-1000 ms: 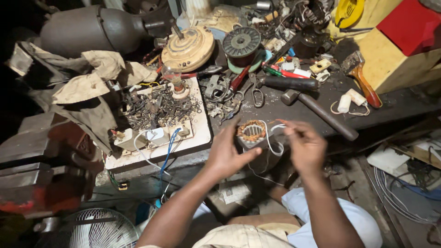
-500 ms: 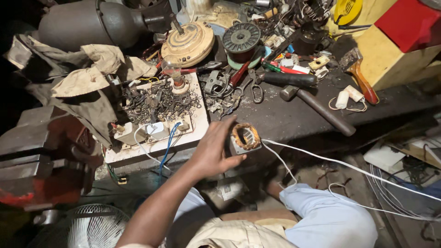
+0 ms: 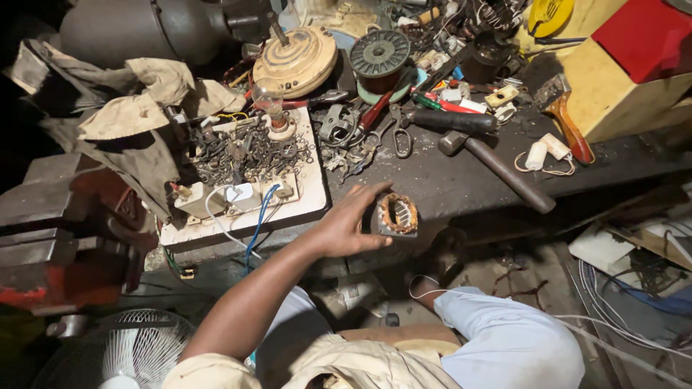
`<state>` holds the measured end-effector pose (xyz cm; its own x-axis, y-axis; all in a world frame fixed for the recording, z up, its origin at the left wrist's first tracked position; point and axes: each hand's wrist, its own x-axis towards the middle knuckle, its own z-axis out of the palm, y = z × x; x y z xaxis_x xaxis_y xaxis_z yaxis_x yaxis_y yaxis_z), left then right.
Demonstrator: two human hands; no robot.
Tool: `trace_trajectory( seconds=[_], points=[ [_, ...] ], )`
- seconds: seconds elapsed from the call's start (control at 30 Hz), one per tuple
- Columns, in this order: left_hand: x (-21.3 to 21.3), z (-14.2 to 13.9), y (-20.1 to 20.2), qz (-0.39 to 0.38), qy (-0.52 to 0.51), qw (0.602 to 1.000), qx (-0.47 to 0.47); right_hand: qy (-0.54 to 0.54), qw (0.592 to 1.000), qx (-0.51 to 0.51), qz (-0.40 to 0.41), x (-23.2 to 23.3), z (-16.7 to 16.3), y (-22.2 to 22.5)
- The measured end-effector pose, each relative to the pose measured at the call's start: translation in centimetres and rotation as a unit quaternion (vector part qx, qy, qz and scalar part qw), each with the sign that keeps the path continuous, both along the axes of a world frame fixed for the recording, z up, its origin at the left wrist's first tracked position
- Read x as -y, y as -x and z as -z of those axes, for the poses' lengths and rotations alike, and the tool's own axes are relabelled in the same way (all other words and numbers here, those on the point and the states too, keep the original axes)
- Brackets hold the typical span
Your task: The person repairs a ceiling fan motor at a cluttered workbench. They unscrew the fan housing with a screwdriver, tap components with a hammer, reposition the fan base, wipe their hands and parts with a cloth, and handle the motor winding and its wire.
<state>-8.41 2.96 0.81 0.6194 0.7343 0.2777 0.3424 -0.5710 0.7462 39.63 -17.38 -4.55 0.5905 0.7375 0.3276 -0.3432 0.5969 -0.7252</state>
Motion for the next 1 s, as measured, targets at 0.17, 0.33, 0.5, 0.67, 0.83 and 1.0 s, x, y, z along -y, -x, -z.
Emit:
trace_trajectory(
  seconds=[0.17, 0.33, 0.5, 0.67, 0.83, 1.0],
  points=[
    [-1.8, 0.5, -1.1, 0.007, -0.010, 1.000, -0.025, 0.054, 0.998, 0.040, -0.015, 0.0, 0.4, 0.4],
    [-2.3, 1.3, -0.7, -0.032, -0.006, 0.999, -0.015, 0.335, 0.909, 0.217, -0.118, -3.0, 1.4, 7.3],
    [-1.0, 2.5, -0.2, -0.084, -0.003, 0.994, -0.067, 0.198, 0.831, 0.455, -0.253, -6.0, 1.5, 16.7],
    [0.8, 4.3, -0.1, -0.149, -0.084, 0.985, -0.015, 0.216, 0.811, 0.457, -0.295, -7.0, 1.8, 21.9],
    [1.8, 5.6, -0.7, -0.235, -0.102, 0.967, 0.006, 0.215, 0.812, 0.454, -0.298, -7.9, 2.6, 22.5],
    [1.7, 5.7, -0.8, -0.266, -0.150, 0.952, 0.016, 0.174, 0.837, 0.472, -0.214, -9.7, -0.4, 22.3]
  ],
)
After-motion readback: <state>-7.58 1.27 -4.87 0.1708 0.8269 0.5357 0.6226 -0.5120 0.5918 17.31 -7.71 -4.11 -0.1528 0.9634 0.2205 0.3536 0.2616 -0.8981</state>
